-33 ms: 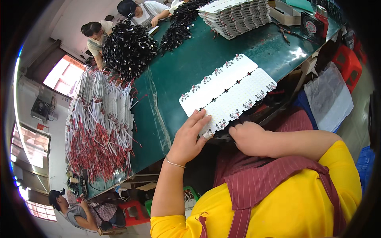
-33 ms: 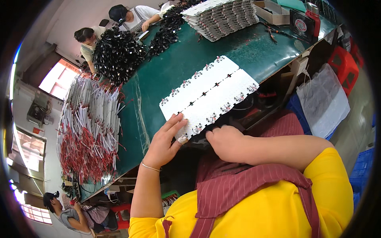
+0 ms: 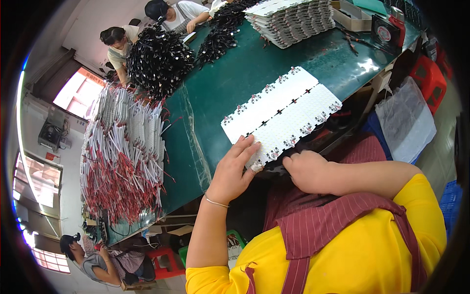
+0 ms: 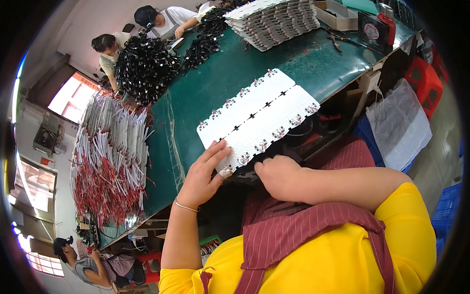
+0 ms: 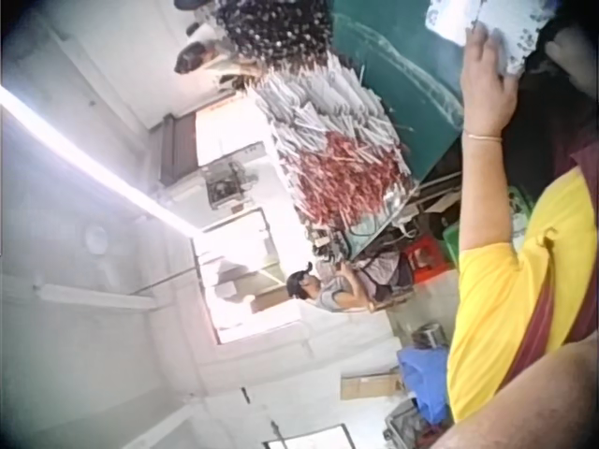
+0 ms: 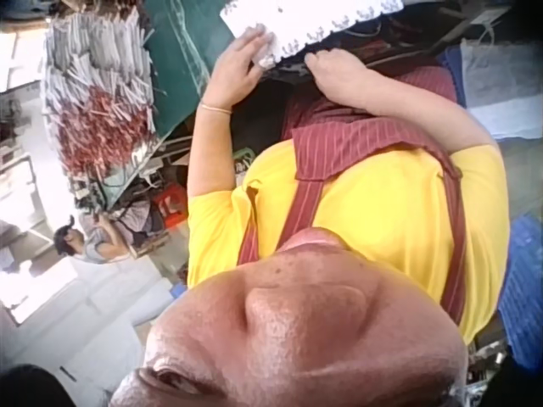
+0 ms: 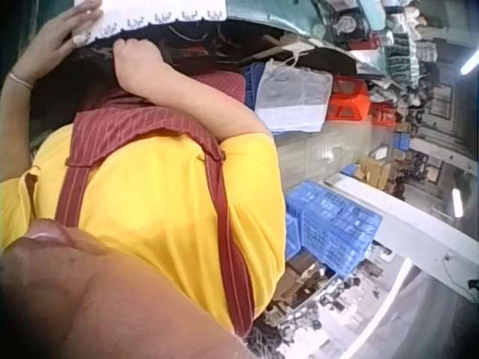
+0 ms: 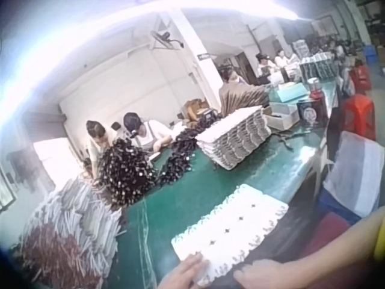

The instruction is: The person inserts wires into LED panel boards by hand, trims the wire ends using pliers, and stacks the assembled LED panels onto a pile.

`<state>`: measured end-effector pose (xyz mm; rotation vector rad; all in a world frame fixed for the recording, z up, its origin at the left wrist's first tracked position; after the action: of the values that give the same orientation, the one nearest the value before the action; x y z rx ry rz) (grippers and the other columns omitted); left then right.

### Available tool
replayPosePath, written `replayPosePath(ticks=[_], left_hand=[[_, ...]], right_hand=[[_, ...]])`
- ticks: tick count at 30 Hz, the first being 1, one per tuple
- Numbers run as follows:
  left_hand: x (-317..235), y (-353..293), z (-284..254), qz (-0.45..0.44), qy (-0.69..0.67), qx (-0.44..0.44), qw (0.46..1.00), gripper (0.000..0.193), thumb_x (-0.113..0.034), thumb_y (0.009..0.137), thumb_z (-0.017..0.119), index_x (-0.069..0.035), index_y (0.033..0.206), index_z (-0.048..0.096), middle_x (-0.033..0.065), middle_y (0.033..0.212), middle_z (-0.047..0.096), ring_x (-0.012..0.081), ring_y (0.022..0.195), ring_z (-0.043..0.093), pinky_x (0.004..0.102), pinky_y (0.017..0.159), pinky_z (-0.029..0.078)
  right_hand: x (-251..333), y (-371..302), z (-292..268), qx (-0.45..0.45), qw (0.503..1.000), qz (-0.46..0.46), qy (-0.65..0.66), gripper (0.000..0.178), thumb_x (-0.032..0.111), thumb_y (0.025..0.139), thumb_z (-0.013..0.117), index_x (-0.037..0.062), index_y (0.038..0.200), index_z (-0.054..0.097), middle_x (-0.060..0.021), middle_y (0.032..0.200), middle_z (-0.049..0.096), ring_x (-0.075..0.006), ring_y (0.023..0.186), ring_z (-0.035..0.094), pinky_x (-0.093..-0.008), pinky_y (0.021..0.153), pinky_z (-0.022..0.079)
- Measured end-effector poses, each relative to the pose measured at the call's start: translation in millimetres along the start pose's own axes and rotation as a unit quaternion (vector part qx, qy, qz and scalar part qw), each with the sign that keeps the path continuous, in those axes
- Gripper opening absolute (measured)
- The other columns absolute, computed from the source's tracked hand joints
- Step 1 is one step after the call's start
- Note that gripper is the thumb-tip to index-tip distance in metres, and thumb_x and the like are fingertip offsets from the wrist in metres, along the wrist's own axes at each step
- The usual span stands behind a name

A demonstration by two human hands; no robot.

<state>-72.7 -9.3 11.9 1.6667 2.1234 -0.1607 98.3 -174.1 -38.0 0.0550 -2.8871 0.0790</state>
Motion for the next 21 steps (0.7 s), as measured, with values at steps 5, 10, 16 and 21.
replayPosePath(ticks=[5, 10, 16, 21], left_hand=[[-6, -1, 4, -0.011, 0.022, -0.016, 1.0, 0.064, -0.012, 0.079, 0.081, -0.01, 0.139, 0.059, 0.0148, 0.151, 0.051, 0.0369, 0.143, 0.044, 0.0437, 0.115, 0.042], [-15, 0, 9, -0.01, 0.061, -0.04, 0.997, 0.071, -0.019, 0.074, 0.087, -0.009, 0.138, 0.059, 0.0152, 0.147, 0.054, 0.038, 0.141, 0.046, 0.044, 0.114, 0.042], [-28, 1, 2, -0.043, 0.088, -0.011, 0.995, 0.073, -0.025, 0.073, 0.088, -0.008, 0.138, 0.059, 0.0176, 0.147, 0.052, 0.0403, 0.14, 0.046, 0.0461, 0.114, 0.041], [-27, 16, 19, 0.015, 0.09, -0.098, 0.991, 0.056, -0.022, 0.087, 0.076, -0.013, 0.139, 0.059, 0.018, 0.151, 0.049, 0.0396, 0.144, 0.042, 0.0472, 0.116, 0.038]], right_hand=[[1, 14, 0, 0.056, 0.998, 0.028, -0.026, 0.027, 0.012, 0.086, 0.061, -0.0014, 0.109, 0.063, -0.0191, 0.098, 0.072, -0.034, 0.088, 0.072, -0.0434, 0.08, 0.057], [-1, 29, 17, 0.073, 0.996, 0.04, -0.033, 0.03, 0.012, 0.086, 0.061, -0.0006, 0.112, 0.064, -0.0162, 0.098, 0.074, -0.0305, 0.089, 0.074, -0.0413, 0.076, 0.059], [-27, -33, -1, 0.035, 0.994, 0.106, 0.007, 0.038, 0.018, 0.08, 0.07, -0.0003, 0.112, 0.063, -0.021, 0.109, 0.067, -0.037, 0.103, 0.066, -0.0485, 0.087, 0.052], [-27, -37, -4, -0.133, 0.99, 0.055, -0.003, 0.033, 0.012, 0.081, 0.068, -0.0019, 0.11, 0.059, -0.0198, 0.103, 0.063, -0.037, 0.096, 0.063, -0.0472, 0.084, 0.052]])
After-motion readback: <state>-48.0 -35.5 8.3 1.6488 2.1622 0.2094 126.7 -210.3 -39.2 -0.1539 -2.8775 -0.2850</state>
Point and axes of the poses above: each hand's wrist, its own y-axis towards the middle knuckle, its own z-axis out of the palm, x = y × z, the point moved 1 cm from there along y, towards the middle knuckle
